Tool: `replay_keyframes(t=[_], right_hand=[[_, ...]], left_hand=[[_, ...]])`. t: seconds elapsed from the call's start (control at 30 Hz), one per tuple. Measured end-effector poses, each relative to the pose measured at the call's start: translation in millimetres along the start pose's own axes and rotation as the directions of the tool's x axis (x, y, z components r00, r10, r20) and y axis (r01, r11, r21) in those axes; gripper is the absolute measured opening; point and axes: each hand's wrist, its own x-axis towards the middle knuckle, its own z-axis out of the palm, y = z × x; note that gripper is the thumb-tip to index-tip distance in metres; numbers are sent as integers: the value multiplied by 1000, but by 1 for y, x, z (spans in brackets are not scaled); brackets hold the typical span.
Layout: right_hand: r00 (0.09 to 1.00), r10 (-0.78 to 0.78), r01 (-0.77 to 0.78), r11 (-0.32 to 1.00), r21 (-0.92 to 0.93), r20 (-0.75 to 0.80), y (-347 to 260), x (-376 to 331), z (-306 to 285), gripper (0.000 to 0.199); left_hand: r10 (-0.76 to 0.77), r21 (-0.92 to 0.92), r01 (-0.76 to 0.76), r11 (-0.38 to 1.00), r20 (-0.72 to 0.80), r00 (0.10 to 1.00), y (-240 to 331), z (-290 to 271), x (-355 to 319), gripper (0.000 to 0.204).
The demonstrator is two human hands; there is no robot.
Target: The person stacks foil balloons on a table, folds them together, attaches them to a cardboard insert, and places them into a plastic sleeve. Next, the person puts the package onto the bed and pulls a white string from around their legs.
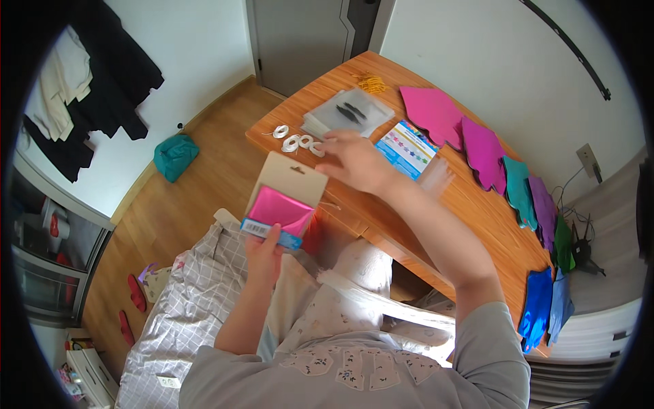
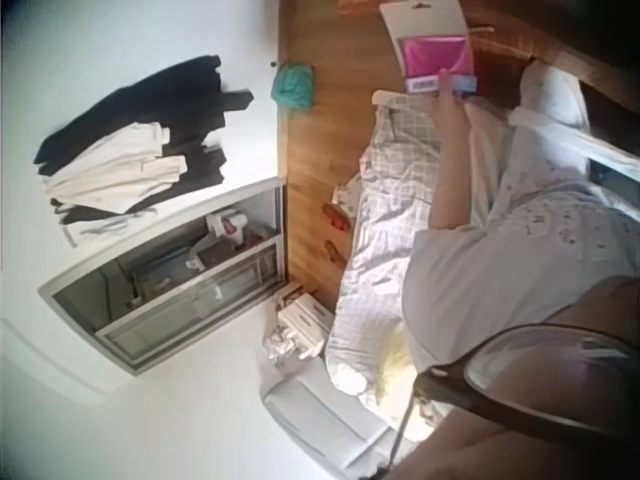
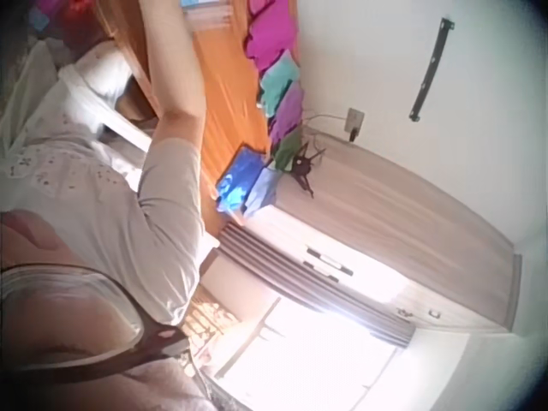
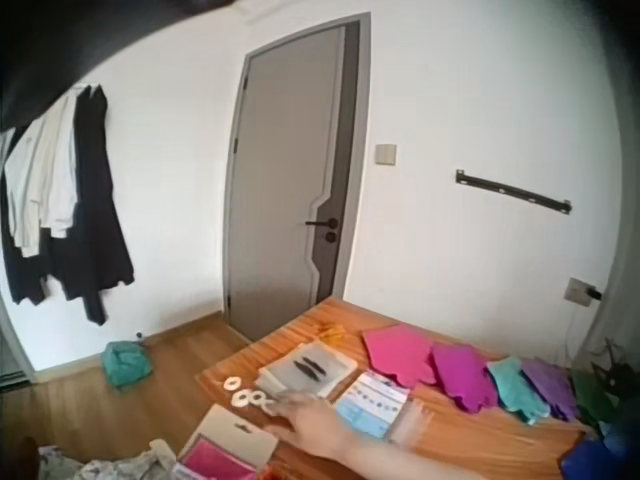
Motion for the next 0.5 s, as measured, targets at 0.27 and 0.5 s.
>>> replay_keyframes(t=[0.27, 0.5], right_hand=[[969, -150, 209, 922, -325, 196, -30, -46, -3, 32], [978, 203, -173, 899, 403, -34, -85, -69, -40, 10]], left_hand=[[-54, -5, 54, 999, 3, 999, 24, -42, -1, 27], [-209, 22, 208, 978, 160, 965, -4, 1, -7, 36]])
